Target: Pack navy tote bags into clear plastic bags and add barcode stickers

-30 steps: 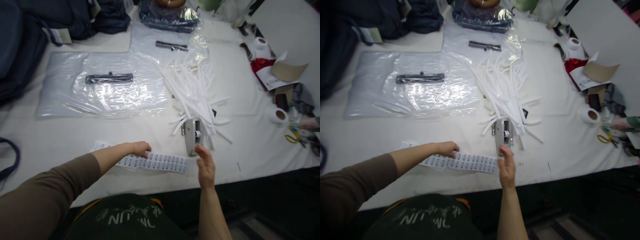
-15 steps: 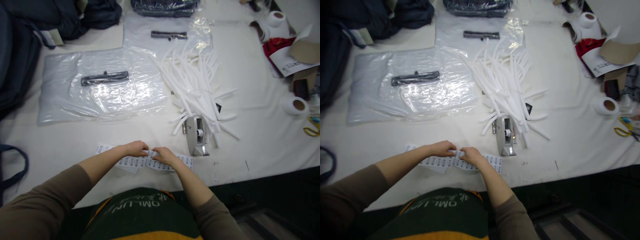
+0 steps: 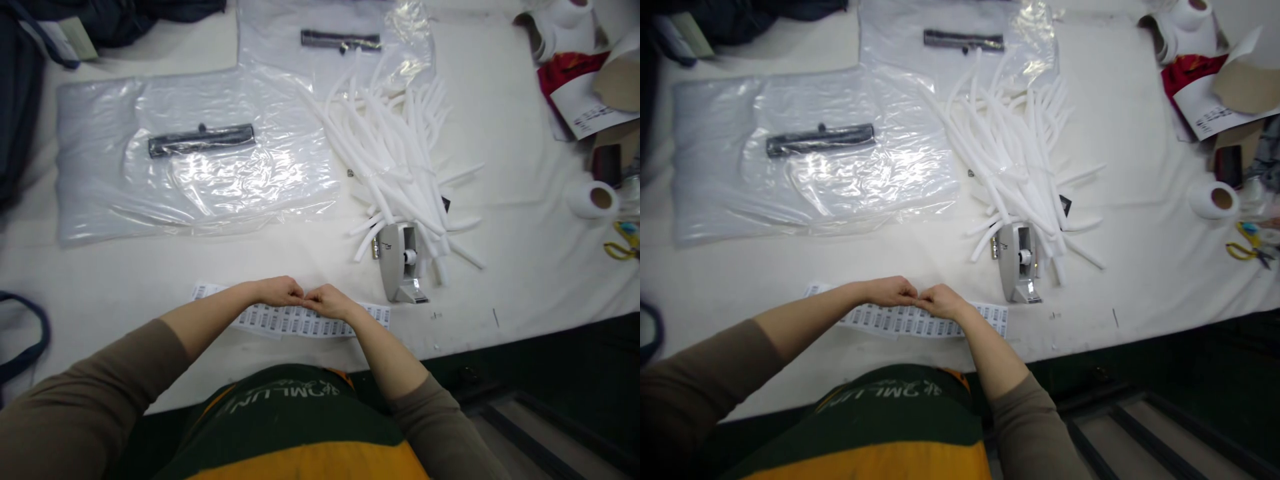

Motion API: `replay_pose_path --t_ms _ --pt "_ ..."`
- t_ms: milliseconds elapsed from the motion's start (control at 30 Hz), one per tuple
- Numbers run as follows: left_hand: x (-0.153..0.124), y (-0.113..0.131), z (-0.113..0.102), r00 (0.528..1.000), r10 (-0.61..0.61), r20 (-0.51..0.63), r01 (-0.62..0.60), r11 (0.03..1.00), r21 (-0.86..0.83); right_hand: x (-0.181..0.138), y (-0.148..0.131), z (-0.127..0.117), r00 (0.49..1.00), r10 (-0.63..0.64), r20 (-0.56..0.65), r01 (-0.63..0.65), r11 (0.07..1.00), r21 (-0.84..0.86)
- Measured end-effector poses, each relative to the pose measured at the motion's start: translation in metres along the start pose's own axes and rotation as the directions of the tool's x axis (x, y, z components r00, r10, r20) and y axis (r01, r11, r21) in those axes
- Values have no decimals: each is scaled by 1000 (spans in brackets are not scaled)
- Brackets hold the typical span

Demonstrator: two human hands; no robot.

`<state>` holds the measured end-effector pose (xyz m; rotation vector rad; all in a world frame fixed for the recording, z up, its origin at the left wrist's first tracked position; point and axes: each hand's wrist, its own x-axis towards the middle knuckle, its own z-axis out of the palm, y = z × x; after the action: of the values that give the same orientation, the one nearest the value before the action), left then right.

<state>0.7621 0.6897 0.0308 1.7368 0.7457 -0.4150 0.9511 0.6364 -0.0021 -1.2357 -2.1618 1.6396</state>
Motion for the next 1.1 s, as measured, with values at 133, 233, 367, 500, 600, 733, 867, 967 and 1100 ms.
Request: replay_pose_path --t_ms 133,233,367,500,600,733,867,967,1100 --pt "-4 -10 1 1000 2 16 1 984 -175 -1 4 5 995 -44 -88 51 995 80" --pt "-4 -14 4 1000 5 19 0 967 -253 -1 7 12 986 -65 -156 89 985 148" --pt "-4 -11 4 1000 4 18 1 961 -277 -1 10 17 987 -20 -157 40 991 125" --pt "-6 -6 -3 1000 -26 -1 25 982 -186 -4 14 10 993 32 -113 -23 997 74" --pt "-9 -10 -11 998 -64 -24 63 997 -41 -11 21 4 993 97 -65 -99 995 -25" --pt "-11 -24 -15 990 -123 -71 133 977 168 -17 29 2 984 167 -57 -172 979 -113" --pt "-12 -36 -12 984 -145 -101 168 945 279 -19 30 5 981 187 -61 -192 976 -102" --pt "-17 -44 -11 980 -161 -113 189 934 303 -24 35 6 975 206 -86 -211 976 -61" --pt "-26 -55 -17 972 -194 -136 228 923 311 -36 47 5 954 261 -148 -262 965 10"
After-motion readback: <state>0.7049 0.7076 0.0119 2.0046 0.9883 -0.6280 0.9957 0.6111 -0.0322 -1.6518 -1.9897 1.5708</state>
